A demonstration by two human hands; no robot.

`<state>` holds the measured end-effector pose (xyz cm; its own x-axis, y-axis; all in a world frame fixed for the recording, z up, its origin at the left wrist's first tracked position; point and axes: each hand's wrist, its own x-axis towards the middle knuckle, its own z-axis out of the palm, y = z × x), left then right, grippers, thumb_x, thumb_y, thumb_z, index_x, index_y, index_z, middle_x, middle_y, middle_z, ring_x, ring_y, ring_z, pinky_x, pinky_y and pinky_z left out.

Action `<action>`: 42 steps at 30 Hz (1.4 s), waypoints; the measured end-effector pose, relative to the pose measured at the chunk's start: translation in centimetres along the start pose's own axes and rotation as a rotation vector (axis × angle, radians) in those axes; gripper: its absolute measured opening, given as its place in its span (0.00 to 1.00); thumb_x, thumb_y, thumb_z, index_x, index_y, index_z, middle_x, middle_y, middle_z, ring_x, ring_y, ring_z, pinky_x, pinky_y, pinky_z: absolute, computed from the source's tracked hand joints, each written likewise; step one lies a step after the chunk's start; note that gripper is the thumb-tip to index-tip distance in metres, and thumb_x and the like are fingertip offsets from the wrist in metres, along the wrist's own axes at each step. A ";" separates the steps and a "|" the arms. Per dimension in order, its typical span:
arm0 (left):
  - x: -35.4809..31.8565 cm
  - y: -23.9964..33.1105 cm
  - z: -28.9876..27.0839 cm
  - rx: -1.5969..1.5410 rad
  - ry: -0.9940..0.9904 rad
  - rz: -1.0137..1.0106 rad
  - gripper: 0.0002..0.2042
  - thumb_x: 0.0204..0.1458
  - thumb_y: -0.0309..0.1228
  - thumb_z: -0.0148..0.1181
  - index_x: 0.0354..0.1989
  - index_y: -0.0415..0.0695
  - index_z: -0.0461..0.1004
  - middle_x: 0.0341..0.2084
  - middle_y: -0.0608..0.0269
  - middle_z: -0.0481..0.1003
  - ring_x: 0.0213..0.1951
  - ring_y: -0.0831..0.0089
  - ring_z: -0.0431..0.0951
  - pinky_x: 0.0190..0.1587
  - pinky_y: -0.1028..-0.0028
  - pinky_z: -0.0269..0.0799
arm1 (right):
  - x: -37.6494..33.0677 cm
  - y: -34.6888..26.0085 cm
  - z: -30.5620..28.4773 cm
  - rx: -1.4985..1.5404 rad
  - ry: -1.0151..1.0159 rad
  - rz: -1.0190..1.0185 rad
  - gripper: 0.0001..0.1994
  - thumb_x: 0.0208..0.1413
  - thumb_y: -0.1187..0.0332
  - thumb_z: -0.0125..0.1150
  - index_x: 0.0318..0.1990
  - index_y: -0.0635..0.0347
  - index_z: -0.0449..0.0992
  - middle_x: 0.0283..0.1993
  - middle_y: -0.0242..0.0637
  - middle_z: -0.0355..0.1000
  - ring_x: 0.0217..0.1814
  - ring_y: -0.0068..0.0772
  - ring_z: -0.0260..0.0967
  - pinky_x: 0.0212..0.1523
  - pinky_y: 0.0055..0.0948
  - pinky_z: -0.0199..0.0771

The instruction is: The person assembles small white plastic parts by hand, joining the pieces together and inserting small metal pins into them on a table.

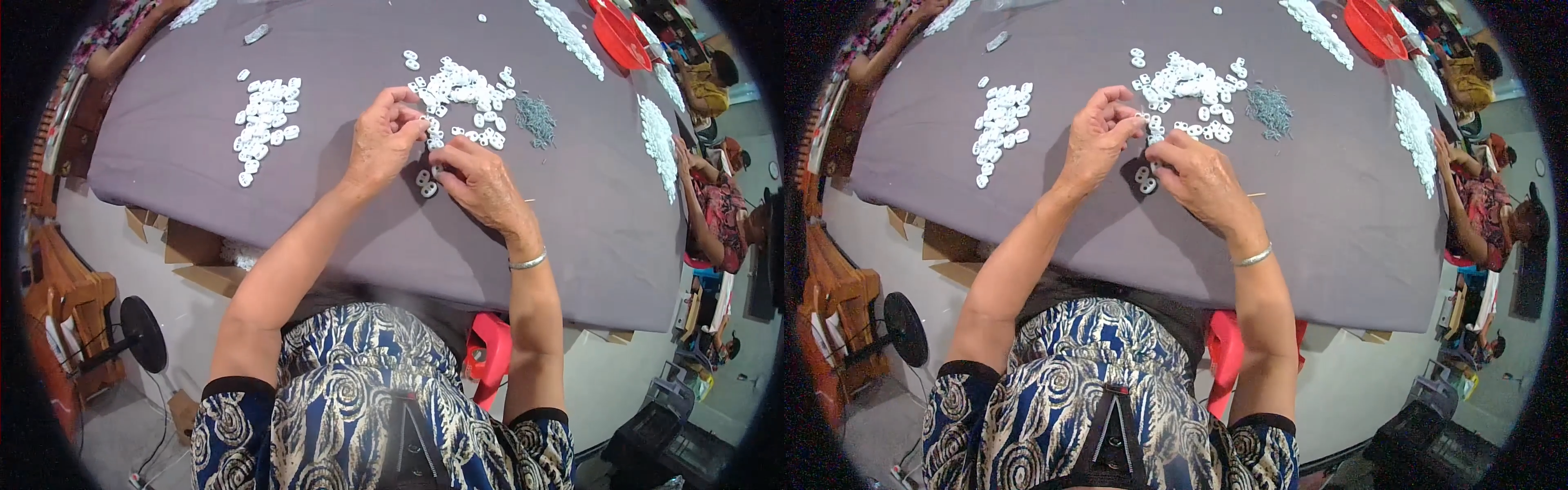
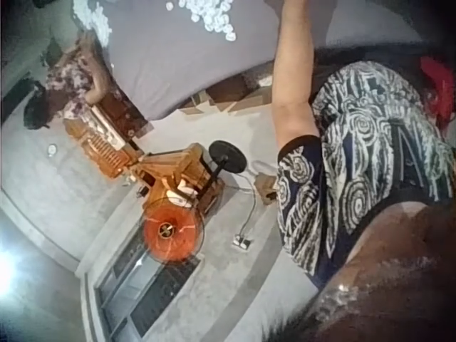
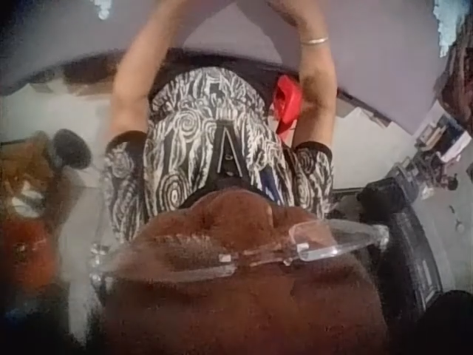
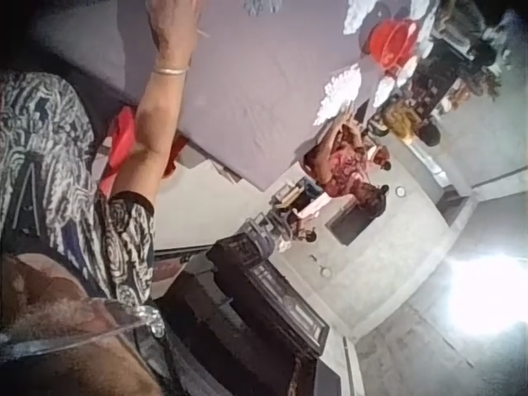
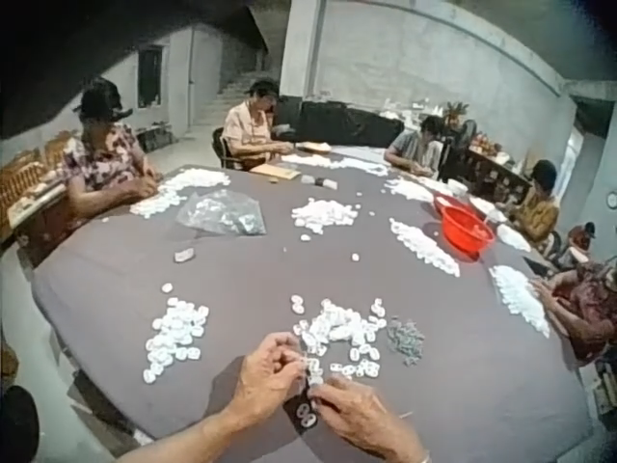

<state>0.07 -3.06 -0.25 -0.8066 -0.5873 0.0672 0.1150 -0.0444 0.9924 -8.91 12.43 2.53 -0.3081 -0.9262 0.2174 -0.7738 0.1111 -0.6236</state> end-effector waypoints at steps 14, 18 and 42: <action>-0.6 0.4 0.8 -0.003 -0.078 -0.053 0.15 0.52 0.25 0.59 0.48 0.41 0.66 0.26 0.72 0.72 0.28 0.85 0.71 0.29 0.84 0.64 | -0.2 1.1 -0.2 0.560 0.216 0.338 0.05 0.52 0.76 0.60 0.36 0.64 0.77 0.24 0.24 0.68 0.25 0.12 0.60 0.24 0.17 0.60; -0.7 0.3 1.0 -0.022 -0.145 -0.068 0.16 0.51 0.23 0.59 0.48 0.40 0.65 0.26 0.72 0.71 0.28 0.85 0.70 0.30 0.83 0.65 | 0.0 1.4 -0.7 0.763 0.319 0.538 0.02 0.53 0.74 0.61 0.34 0.59 0.76 0.22 0.23 0.68 0.20 0.08 0.59 0.17 0.12 0.57; -1.5 0.7 1.5 0.044 -0.289 -0.022 0.16 0.46 0.21 0.55 0.46 0.38 0.66 0.20 0.72 0.69 0.24 0.85 0.68 0.29 0.80 0.67 | 0.1 0.5 0.4 0.874 0.500 0.439 0.03 0.53 0.74 0.61 0.33 0.63 0.74 0.26 0.28 0.73 0.17 0.08 0.58 0.14 0.11 0.54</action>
<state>0.48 -1.04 0.45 -0.9412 -0.3314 0.0662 0.0757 -0.0159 0.9970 -9.15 12.25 1.96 -0.8030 -0.5959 0.0034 0.0564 -0.0816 -0.9951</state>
